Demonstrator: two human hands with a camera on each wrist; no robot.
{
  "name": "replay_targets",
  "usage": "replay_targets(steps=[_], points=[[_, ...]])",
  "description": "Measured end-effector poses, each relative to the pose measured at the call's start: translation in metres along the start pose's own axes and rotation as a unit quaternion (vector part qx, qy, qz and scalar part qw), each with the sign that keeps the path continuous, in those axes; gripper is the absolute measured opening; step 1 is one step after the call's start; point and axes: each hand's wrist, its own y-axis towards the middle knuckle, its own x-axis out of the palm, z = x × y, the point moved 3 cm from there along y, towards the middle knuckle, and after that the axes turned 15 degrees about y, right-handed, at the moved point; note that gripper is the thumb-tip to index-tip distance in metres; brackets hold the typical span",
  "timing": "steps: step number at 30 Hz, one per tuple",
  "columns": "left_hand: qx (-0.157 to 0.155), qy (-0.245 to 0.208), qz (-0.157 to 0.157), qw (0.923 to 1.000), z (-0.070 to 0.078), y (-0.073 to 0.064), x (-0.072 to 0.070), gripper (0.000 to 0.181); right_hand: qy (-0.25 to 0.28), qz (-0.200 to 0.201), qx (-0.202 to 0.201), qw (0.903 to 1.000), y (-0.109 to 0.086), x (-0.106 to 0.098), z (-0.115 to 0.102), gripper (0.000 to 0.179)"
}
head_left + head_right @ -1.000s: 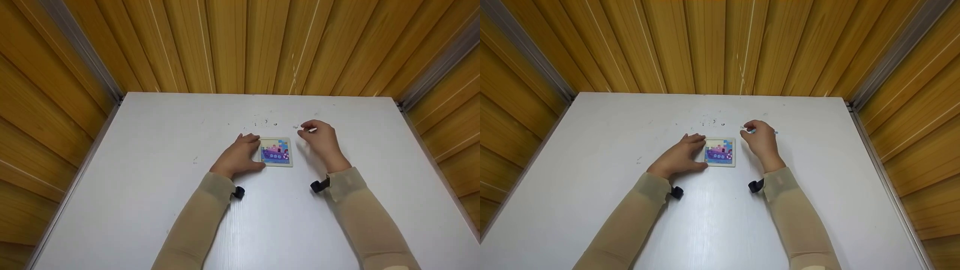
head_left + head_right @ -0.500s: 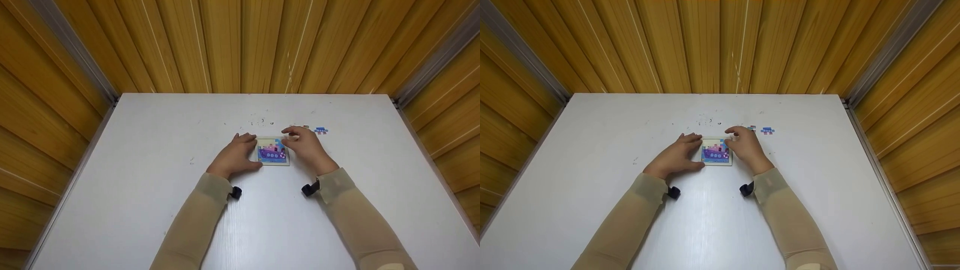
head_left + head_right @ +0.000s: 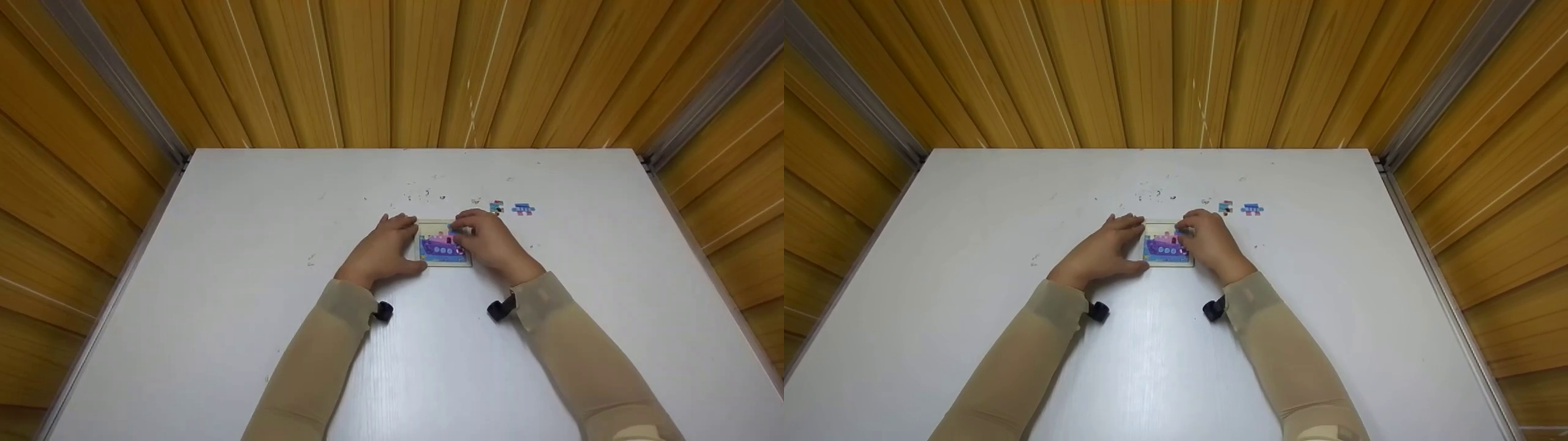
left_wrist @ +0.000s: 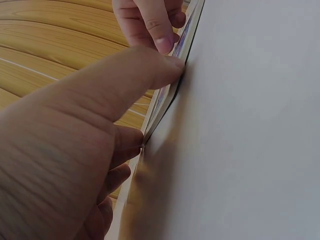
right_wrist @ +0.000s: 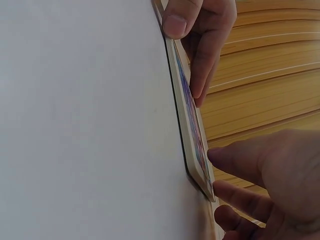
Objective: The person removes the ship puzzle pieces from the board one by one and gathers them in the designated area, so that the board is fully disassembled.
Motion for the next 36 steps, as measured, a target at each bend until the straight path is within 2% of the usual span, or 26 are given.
replay_targets(steps=[6, 18, 21, 28, 36], points=[[0.004, 0.010, -0.002, 0.9999, 0.000, -0.001, 0.003, 0.093, -0.013, -0.015, 0.011, 0.9997, -0.002, 0.007, 0.003, 0.030], [0.012, 0.015, 0.001, 0.9998, 0.001, -0.002, 0.001, 0.094, -0.015, -0.006, 0.022, 0.9996, -0.001, 0.011, 0.002, 0.026], [0.010, 0.013, 0.001, 0.9999, 0.001, -0.002, 0.000, 0.094, -0.012, -0.002, 0.021, 0.9997, 0.000, 0.010, 0.002, 0.025], [-0.006, -0.003, -0.002, 1.0000, 0.001, -0.002, -0.001, 0.093, -0.016, 0.013, -0.009, 0.9997, -0.001, 0.008, 0.001, 0.023], [-0.011, 0.002, -0.002, 0.9999, 0.002, -0.001, -0.001, 0.093, -0.024, 0.027, 0.006, 0.9993, -0.001, 0.005, 0.001, 0.029]])
